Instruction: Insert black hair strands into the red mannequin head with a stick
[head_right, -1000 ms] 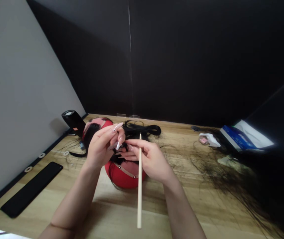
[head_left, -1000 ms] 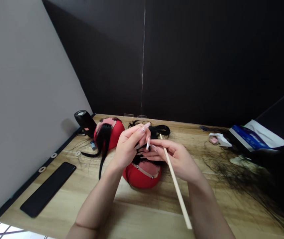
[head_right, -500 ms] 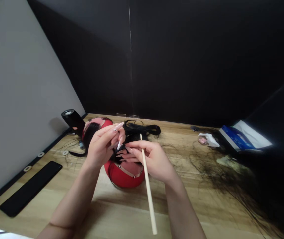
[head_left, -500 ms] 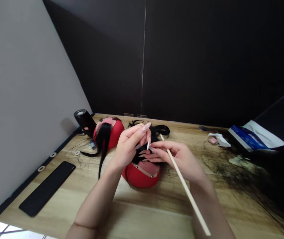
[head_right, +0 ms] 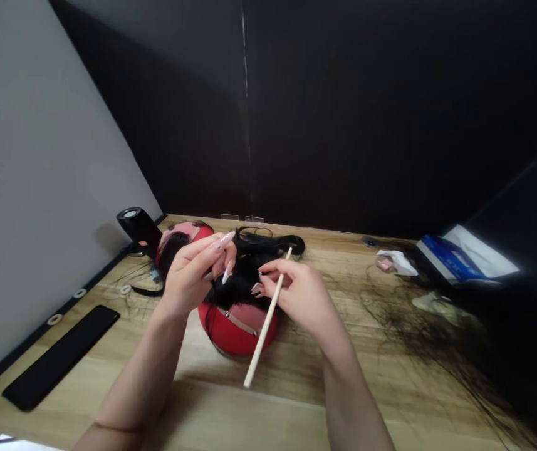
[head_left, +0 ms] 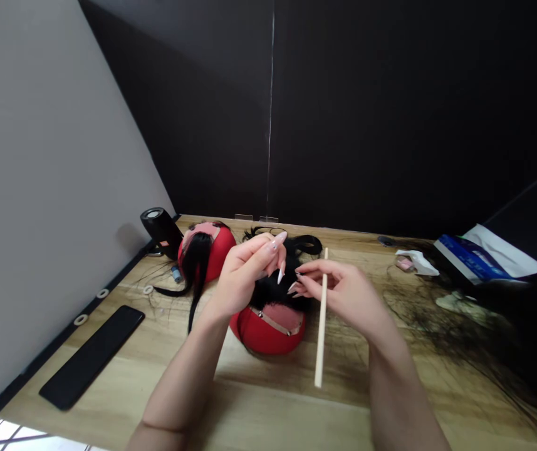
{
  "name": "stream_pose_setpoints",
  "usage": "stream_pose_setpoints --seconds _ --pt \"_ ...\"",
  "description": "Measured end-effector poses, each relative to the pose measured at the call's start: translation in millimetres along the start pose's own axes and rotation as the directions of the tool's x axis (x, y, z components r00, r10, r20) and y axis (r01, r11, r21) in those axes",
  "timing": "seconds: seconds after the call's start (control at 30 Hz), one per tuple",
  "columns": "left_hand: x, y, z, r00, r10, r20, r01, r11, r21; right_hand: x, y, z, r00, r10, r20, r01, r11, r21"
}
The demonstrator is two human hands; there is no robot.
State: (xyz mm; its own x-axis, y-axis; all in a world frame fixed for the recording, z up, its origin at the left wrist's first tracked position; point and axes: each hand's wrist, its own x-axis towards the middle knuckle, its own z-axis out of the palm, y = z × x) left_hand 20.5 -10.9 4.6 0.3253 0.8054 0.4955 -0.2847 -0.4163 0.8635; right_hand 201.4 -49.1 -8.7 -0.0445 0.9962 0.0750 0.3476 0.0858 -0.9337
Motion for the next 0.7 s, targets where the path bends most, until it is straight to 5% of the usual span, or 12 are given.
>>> stream_pose_setpoints --seconds 0.3,0.5,0.7 --pt "4 15 -27.6 0.985 0.089 -0.147 -0.092 0.996 -0.017 4 25 -45 0.964 0.072 -0.255 -0.128 0.970 -0.208" --pt "4 21 -40.5 0.969 0.138 -0.207 -0.153 0.987 -0.057 1 31 -70 0.940 0.206 -0.274 -0.198 0.979 0.055" --pt "4 22 -41.0 0.964 0.143 -0.226 -0.157 0.987 -0.045 -3 39 -87 0.925 0.212 -0.317 -0.185 0.976 0.111"
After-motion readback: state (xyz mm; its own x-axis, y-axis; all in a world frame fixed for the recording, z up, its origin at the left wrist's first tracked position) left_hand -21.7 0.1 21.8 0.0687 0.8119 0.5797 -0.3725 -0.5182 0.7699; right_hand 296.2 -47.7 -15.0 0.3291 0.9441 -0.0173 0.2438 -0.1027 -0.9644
